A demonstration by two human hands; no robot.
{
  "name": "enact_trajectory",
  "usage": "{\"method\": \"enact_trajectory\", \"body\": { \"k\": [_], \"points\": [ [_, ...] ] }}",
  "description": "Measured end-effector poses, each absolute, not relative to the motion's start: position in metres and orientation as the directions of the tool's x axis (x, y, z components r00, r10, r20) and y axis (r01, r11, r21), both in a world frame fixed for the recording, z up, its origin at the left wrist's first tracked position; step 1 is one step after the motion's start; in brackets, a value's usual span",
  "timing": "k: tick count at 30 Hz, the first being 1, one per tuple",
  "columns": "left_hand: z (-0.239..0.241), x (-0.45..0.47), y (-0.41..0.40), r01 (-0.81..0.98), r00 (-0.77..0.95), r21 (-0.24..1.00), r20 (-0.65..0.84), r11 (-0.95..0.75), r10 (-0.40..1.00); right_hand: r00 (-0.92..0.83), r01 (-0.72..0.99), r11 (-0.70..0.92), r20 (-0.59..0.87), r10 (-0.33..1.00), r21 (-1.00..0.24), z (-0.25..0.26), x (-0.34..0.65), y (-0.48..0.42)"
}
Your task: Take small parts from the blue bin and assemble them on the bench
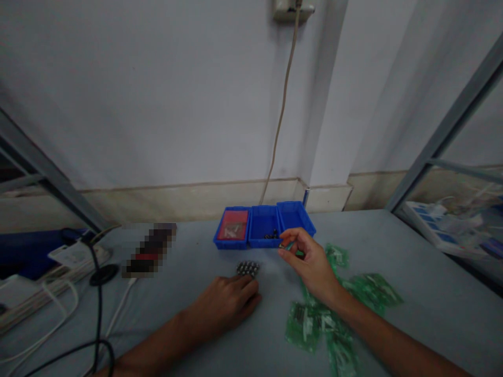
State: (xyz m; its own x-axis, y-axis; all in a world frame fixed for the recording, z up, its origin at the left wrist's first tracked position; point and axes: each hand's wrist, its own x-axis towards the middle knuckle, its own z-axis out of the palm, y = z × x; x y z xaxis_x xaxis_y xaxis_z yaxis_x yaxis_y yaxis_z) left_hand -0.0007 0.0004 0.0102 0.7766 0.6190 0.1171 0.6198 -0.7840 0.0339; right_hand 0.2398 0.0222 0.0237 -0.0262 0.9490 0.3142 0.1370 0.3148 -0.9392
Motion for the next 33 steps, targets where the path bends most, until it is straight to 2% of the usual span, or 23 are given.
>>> {"method": "enact_trajectory", "body": {
  "k": [6,14,21,24,28,33],
  "points": [
    [0.0096,-0.0012,0.001,0.62,0.776,0.046,0.109,-0.783,0.621,-0.003,0.129,0.292,0.294,0.956,-0.948,0.0213,0.242,0.0236],
    [0.0055,-0.0026,0.002,0.596,0.787,0.049,0.163,-0.802,0.595,-0.057,0.045,0.221,0.218,0.974,-0.974,0.0209,0.2364,0.02],
    [0.0105,-0.0007,0.0008,0.607,0.774,0.08,0.165,-0.791,0.611,-0.009,-0.135,0.074,0.076,0.997,-0.988,0.02,0.2379,0.0249],
    [0.0096,-0.0012,0.0009,0.607,0.775,0.078,0.163,-0.791,0.611,0.017,-0.178,0.07,0.068,0.998,-0.982,0.0195,0.2381,0.0261],
    [0.0069,-0.0024,0.0016,0.615,0.776,0.059,0.135,-0.786,0.616,0.041,-0.128,0.116,0.111,0.993,-0.985,0.0178,0.2384,0.0258],
    [0.0074,-0.0021,0.0016,0.615,0.779,0.046,0.124,-0.787,0.615,0.058,0.082,0.244,0.249,0.967,-0.966,0.018,0.241,0.0242]
  ]
}}
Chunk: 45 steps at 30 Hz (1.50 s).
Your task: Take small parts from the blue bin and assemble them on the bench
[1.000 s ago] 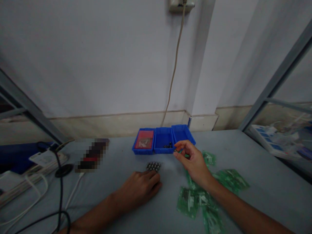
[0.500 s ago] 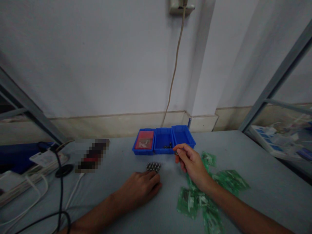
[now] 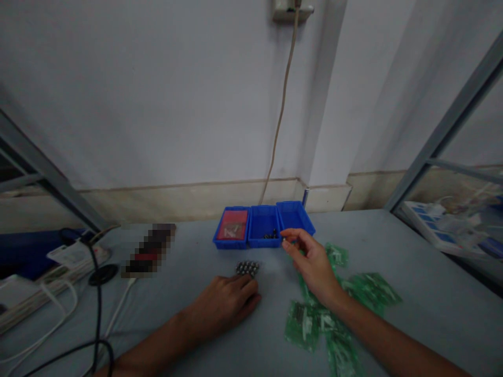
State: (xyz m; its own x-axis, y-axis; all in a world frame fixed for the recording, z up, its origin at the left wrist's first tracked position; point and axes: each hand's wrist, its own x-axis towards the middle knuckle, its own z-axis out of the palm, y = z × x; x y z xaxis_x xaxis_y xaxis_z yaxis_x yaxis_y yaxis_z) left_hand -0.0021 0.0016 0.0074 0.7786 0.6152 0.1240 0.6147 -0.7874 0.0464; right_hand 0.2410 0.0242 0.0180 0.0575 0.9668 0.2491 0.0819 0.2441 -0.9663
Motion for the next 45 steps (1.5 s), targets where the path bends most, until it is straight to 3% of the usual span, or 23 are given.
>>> {"method": "enact_trajectory", "body": {
  "k": [5,12,19,30,38,45],
  "points": [
    [0.0104,-0.0007,0.0013,0.616,0.78,0.043,0.109,-0.786,0.617,0.053,0.197,0.336,0.352,0.934,-0.921,0.0214,0.2418,0.0233],
    [0.0094,-0.0012,0.0012,0.617,0.78,0.036,0.105,-0.786,0.617,0.024,0.178,0.361,0.371,0.928,-0.915,0.0202,0.2402,0.0219],
    [0.0107,-0.0007,0.0005,0.624,0.774,0.058,0.094,-0.78,0.626,-0.046,0.063,0.289,0.286,0.957,-0.955,0.0217,0.2358,0.0173],
    [0.0091,-0.0014,0.0016,0.617,0.778,0.049,0.118,-0.786,0.618,0.047,-0.114,0.155,0.151,0.987,-0.981,0.0164,0.2403,0.0249],
    [0.0048,-0.0032,0.0024,0.603,0.782,0.068,0.144,-0.795,0.606,0.082,0.197,0.372,0.393,0.916,-0.907,0.0198,0.2404,0.0224],
    [0.0074,-0.0022,0.0017,0.618,0.776,0.058,0.115,-0.784,0.62,0.087,0.311,0.478,0.526,0.846,-0.821,0.022,0.2408,0.0189]
  ]
}}
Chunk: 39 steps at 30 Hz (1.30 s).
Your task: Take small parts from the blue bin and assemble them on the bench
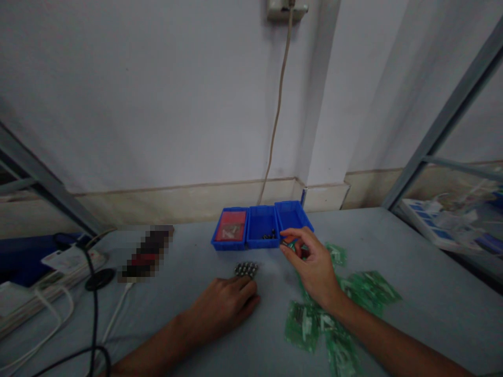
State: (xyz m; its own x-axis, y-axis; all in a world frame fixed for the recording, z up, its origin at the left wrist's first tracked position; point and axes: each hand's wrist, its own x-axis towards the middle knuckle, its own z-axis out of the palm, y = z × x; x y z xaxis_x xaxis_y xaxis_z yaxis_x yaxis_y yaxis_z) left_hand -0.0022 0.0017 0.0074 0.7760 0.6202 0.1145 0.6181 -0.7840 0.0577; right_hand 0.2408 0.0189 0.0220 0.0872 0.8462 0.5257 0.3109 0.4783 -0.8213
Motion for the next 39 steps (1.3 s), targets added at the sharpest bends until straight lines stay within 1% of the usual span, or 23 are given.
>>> {"method": "enact_trajectory", "body": {
  "k": [3,7,11,14,17,20,23,25,27,30,31,33,36,39],
  "points": [
    [0.007,-0.002,0.002,0.615,0.777,0.057,0.125,-0.786,0.617,0.054,0.294,0.453,0.488,0.871,-0.842,0.023,0.239,0.017],
    [0.008,-0.002,0.002,0.613,0.778,0.059,0.128,-0.788,0.615,0.022,0.197,0.355,0.366,0.93,-0.914,0.022,0.237,0.015],
    [0.009,-0.001,0.002,0.616,0.777,0.056,0.121,-0.786,0.617,-0.061,-0.031,0.149,0.15,0.987,-0.988,0.02,0.237,0.018],
    [0.008,-0.002,0.002,0.614,0.78,0.05,0.12,-0.788,0.615,-0.12,-0.195,-0.005,0.018,0.993,-0.981,0.019,0.237,0.021],
    [0.008,-0.002,0.002,0.613,0.78,0.045,0.129,-0.789,0.613,-0.136,-0.285,-0.058,-0.02,0.991,-0.957,0.019,0.238,0.023],
    [0.008,-0.002,0.002,0.612,0.781,0.044,0.126,-0.79,0.612,-0.117,-0.324,-0.057,-0.02,0.993,-0.944,0.021,0.238,0.023],
    [0.009,-0.001,0.002,0.608,0.781,0.057,0.132,-0.792,0.61,-0.09,-0.257,-0.015,0.008,0.996,-0.966,0.023,0.239,0.022],
    [0.009,-0.001,0.002,0.609,0.78,0.062,0.135,-0.791,0.611,-0.07,-0.128,0.063,0.072,0.995,-0.99,0.024,0.238,0.021],
    [0.01,-0.001,0.001,0.611,0.779,0.06,0.133,-0.79,0.613,-0.048,0.043,0.204,0.202,0.978,-0.978,0.024,0.237,0.018],
    [0.009,-0.001,0.001,0.61,0.781,0.049,0.132,-0.791,0.61,-0.055,0.257,0.434,0.436,0.898,-0.863,0.025,0.237,0.013],
    [0.009,-0.001,0.002,0.609,0.783,0.044,0.132,-0.792,0.608,-0.069,0.298,0.49,0.494,0.867,-0.819,0.025,0.237,0.011],
    [0.008,-0.001,0.002,0.607,0.785,0.034,0.132,-0.794,0.606,-0.1,0.335,0.561,0.564,0.82,-0.757,0.026,0.236,0.008],
    [0.007,-0.001,0.002,0.6,0.789,0.024,0.15,-0.8,0.596,-0.117,0.342,0.58,0.579,0.807,-0.739,0.027,0.236,0.006],
    [0.006,-0.001,0.002,0.601,0.786,0.016,0.171,-0.799,0.595,-0.095,0.312,0.511,0.509,0.856,-0.801,0.028,0.235,0.008]
  ]
}}
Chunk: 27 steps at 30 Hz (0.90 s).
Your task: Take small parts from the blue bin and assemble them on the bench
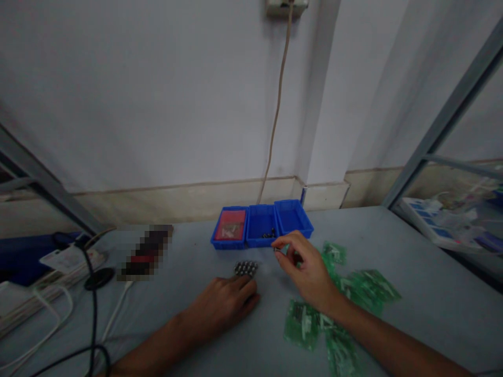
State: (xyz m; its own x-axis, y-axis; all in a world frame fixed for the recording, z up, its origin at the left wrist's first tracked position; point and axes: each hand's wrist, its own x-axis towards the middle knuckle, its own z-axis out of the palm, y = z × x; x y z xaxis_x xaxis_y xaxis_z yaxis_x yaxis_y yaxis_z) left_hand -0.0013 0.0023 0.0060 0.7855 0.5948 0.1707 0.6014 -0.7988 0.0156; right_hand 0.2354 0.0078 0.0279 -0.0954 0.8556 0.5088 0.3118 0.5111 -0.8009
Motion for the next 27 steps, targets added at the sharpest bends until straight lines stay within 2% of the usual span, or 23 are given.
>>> {"method": "enact_trajectory", "body": {
  "k": [3,6,10,14,27],
  "points": [
    [0.004,-0.002,0.003,0.59,0.792,0.014,0.181,-0.807,0.582,-0.061,0.21,0.383,0.379,0.923,-0.9,0.026,0.235,0.011],
    [0.001,-0.004,0.005,0.575,0.798,0.031,0.197,-0.817,0.569,-0.091,0.03,0.197,0.193,0.977,-0.98,0.024,0.236,0.015],
    [-0.004,-0.006,0.007,0.568,0.794,0.049,0.229,-0.821,0.563,-0.156,-0.185,-0.011,0.018,0.988,-0.983,0.023,0.237,0.017],
    [-0.003,-0.006,0.007,0.56,0.795,0.062,0.24,-0.826,0.557,-0.155,-0.263,-0.059,-0.018,0.988,-0.963,0.023,0.237,0.019],
    [-0.002,-0.005,0.006,0.556,0.8,0.011,0.262,-0.831,0.539,-0.117,-0.289,-0.05,-0.017,0.993,-0.956,0.023,0.237,0.02]
  ]
}}
